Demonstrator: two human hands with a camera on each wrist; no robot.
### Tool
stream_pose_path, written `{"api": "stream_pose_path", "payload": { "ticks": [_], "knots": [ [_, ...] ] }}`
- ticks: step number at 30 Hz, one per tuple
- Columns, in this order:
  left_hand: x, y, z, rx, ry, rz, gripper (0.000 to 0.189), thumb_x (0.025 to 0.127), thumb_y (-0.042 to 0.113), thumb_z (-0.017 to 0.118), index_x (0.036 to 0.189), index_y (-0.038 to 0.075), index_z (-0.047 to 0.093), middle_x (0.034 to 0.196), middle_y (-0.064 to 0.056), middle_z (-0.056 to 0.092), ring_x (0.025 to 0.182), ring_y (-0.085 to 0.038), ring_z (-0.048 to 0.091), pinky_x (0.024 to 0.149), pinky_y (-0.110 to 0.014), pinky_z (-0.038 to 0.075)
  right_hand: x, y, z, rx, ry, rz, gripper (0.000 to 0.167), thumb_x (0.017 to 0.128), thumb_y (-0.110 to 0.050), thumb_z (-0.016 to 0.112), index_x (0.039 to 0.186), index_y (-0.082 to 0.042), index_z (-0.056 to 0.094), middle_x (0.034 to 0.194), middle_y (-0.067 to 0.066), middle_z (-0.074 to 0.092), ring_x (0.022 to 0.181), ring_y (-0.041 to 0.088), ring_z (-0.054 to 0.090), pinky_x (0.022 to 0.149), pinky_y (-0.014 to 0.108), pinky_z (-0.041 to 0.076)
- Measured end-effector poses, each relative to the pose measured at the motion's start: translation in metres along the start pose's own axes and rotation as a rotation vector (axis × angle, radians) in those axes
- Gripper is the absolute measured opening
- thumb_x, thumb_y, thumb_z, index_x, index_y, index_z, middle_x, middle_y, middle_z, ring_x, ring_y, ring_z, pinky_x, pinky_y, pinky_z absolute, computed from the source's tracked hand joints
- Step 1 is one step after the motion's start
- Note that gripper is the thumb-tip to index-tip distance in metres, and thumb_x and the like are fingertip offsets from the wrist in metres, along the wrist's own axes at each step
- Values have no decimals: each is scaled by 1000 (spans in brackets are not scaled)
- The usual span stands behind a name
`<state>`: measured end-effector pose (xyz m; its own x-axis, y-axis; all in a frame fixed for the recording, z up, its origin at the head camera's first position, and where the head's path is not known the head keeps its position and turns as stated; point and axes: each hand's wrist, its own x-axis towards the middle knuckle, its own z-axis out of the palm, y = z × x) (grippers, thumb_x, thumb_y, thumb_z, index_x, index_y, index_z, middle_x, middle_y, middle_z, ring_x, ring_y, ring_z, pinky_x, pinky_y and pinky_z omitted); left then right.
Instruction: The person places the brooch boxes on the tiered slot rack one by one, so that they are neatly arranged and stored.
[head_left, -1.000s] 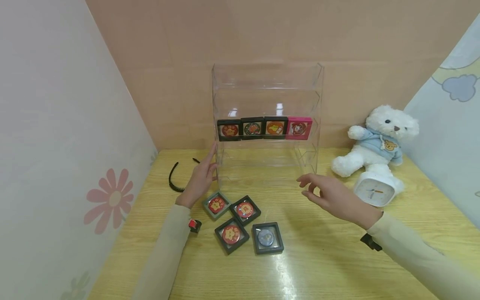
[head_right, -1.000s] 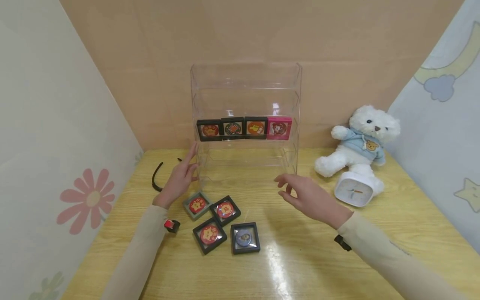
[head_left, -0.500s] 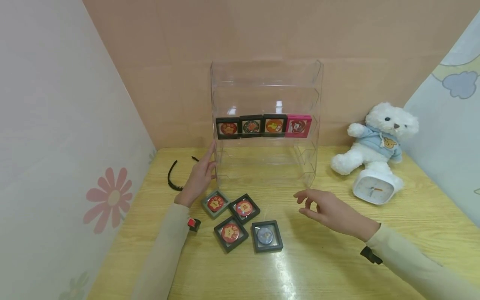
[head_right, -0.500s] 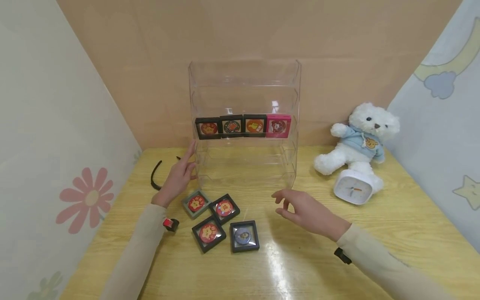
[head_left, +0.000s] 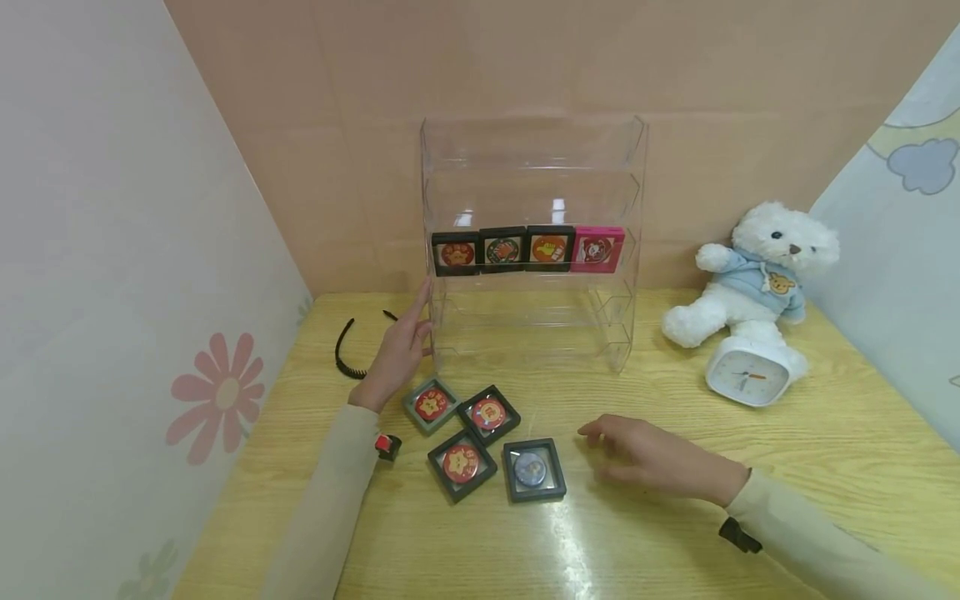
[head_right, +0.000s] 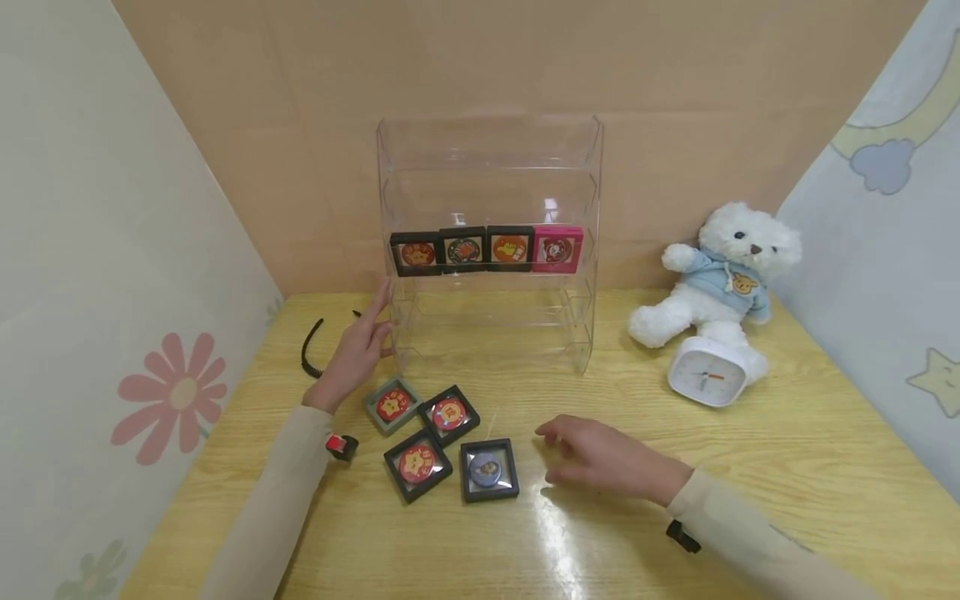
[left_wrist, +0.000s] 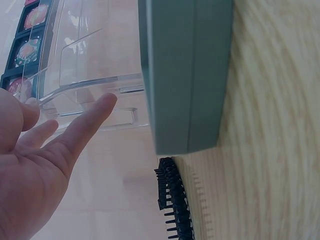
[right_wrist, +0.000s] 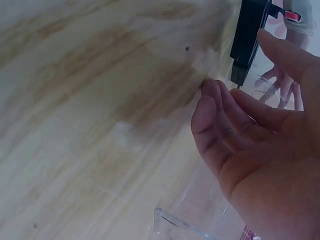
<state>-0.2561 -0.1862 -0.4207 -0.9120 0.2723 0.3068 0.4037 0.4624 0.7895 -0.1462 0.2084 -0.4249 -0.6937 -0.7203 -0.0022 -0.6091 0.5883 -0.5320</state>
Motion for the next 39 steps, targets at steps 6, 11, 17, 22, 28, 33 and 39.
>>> {"api": "stream_pose_path", "payload": {
  "ticks": [6,11,17,22,28,33,39],
  "knots": [
    [-1,1,-1,6,1,4,73,108,6,40,163,40,6,167,6,15,131,-38,50,79,-32,62,4,-2,9,-2,-3,-28,50,91,-32,77,128,-3,63,110,-3,62,94,11,58,84,33,58],
    [-1,1,-1,9,-1,13,73,108,5,41,163,39,6,167,6,15,131,-38,50,80,-33,62,8,-5,14,30,-23,-24,53,93,-40,74,130,-5,62,107,-8,56,89,6,52,77,28,55],
    [-1,0,0,6,-1,3,73,108,5,41,163,39,6,167,5,15,127,-36,53,80,-33,62,13,-7,19,30,-18,-42,57,92,-41,75,133,-5,60,102,-9,52,85,6,49,70,22,49],
    [-1,-1,0,7,-2,0,73,108,6,41,163,40,6,167,3,14,129,-37,52,81,-33,62,16,-9,22,30,-26,-17,62,90,-45,76,136,-8,59,103,-11,50,87,6,50,72,22,49],
    [0,-3,1,17,-1,24,74,108,6,41,163,40,5,167,0,15,131,-38,51,80,-34,62,20,-10,23,20,-32,-12,67,88,-47,77,138,-9,57,112,-12,52,94,6,52,82,27,54],
    [-1,-3,0,20,1,23,74,108,5,41,163,39,5,167,1,14,129,-38,52,80,-33,62,22,-10,24,26,-44,-11,69,88,-48,76,140,-9,55,117,-11,53,99,5,53,90,32,55],
    [-1,0,0,25,-3,6,74,108,6,41,163,39,5,167,4,14,126,-38,54,80,-33,62,24,-12,25,32,-40,-12,72,86,-51,77,141,-9,56,122,-11,55,110,7,55,102,40,52]
  ]
}}
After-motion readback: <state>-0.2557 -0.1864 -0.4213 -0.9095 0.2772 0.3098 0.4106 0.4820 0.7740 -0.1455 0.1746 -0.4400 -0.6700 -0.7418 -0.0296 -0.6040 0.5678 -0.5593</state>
